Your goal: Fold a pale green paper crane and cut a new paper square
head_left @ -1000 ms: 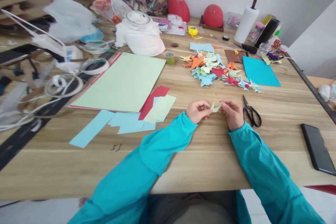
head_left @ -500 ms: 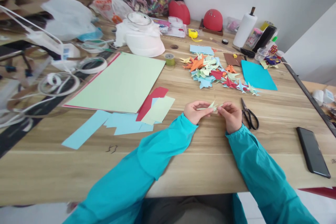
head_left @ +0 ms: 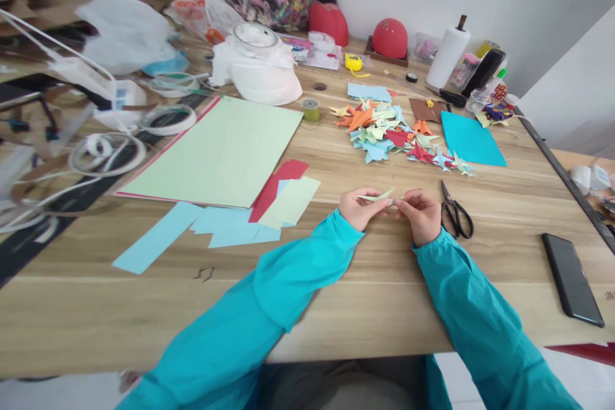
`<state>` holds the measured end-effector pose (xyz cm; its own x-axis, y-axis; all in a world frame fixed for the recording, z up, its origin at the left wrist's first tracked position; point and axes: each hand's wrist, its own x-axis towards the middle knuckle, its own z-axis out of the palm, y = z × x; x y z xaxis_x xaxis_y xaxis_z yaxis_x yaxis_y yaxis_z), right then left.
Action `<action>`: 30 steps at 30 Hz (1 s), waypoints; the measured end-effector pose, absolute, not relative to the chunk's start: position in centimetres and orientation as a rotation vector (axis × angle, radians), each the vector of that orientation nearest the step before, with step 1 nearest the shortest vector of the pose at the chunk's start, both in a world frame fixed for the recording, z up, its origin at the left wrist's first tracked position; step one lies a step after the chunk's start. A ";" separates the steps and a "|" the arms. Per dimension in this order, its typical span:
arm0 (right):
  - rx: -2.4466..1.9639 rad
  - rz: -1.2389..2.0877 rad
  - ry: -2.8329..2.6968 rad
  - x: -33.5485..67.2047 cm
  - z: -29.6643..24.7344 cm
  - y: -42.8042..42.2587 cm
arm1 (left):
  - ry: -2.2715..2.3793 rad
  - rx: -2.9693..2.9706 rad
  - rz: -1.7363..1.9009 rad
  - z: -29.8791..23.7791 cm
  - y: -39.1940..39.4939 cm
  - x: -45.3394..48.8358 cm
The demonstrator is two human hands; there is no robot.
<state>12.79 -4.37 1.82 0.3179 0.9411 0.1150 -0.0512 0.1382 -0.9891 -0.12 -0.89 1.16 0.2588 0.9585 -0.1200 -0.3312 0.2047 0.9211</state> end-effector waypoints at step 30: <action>-1.267 0.202 -1.675 13.3 1.8 -5.1 | 0.824 0.702 1.087 2.0 -0.4 -0.5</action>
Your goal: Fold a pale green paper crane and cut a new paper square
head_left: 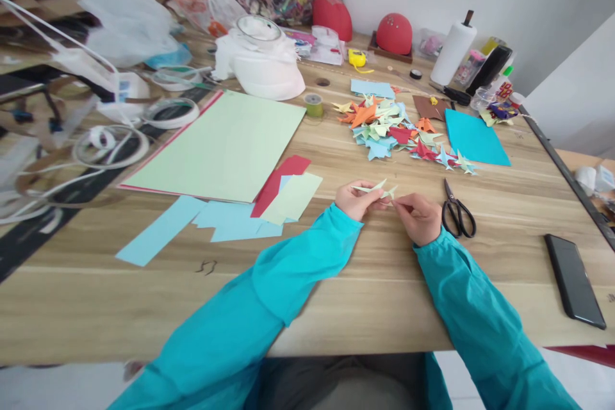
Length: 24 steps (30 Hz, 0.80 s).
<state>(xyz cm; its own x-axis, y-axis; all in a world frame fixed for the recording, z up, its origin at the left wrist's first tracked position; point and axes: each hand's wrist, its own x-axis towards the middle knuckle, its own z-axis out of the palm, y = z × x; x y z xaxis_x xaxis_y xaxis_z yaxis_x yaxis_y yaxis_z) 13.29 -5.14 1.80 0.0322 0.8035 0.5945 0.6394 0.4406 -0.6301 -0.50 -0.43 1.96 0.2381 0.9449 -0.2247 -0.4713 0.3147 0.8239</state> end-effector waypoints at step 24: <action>-1.094 1.281 -0.952 13.7 1.4 -4.2 | 0.902 1.283 1.154 1.0 -1.0 -0.6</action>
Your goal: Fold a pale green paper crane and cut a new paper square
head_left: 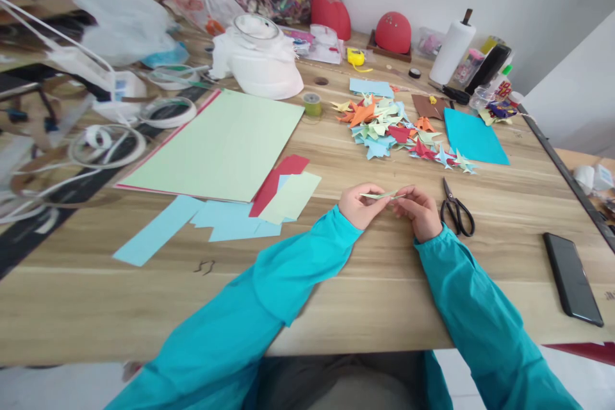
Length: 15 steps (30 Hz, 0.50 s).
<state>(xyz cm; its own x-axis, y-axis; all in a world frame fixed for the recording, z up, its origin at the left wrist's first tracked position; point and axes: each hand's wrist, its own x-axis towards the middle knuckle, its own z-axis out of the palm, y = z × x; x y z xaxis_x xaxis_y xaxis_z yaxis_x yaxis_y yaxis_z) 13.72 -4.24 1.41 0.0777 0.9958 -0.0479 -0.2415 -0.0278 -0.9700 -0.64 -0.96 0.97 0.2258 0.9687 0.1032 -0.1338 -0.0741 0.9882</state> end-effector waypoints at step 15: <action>-1.202 1.143 -1.145 13.6 1.5 -4.0 | 0.916 1.159 1.125 1.5 -0.7 -0.7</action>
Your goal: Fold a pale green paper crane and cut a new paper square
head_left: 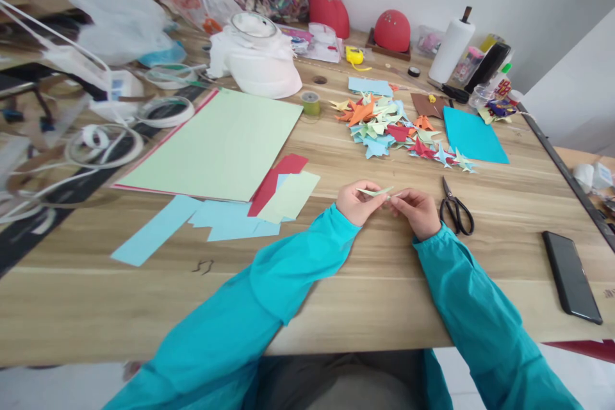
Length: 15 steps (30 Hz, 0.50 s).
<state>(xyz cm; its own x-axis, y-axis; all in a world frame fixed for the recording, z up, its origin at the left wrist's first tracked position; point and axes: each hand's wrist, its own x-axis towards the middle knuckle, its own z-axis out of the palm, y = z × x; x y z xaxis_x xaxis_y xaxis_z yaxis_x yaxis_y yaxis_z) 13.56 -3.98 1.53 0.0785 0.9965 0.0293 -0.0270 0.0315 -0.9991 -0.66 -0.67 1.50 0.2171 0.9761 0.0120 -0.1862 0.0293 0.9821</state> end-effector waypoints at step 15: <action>-1.157 1.111 -1.203 13.5 1.4 -4.1 | 0.830 1.005 1.116 1.2 -0.6 -0.4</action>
<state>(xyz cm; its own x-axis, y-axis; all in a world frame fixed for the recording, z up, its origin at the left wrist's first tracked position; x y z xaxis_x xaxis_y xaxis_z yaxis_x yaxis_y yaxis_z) 13.54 -4.12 1.41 0.0519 0.9946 0.0897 -0.0107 0.0904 -0.9958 -0.43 -0.63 1.19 0.2477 0.9679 -0.0428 -0.3195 0.1233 0.9395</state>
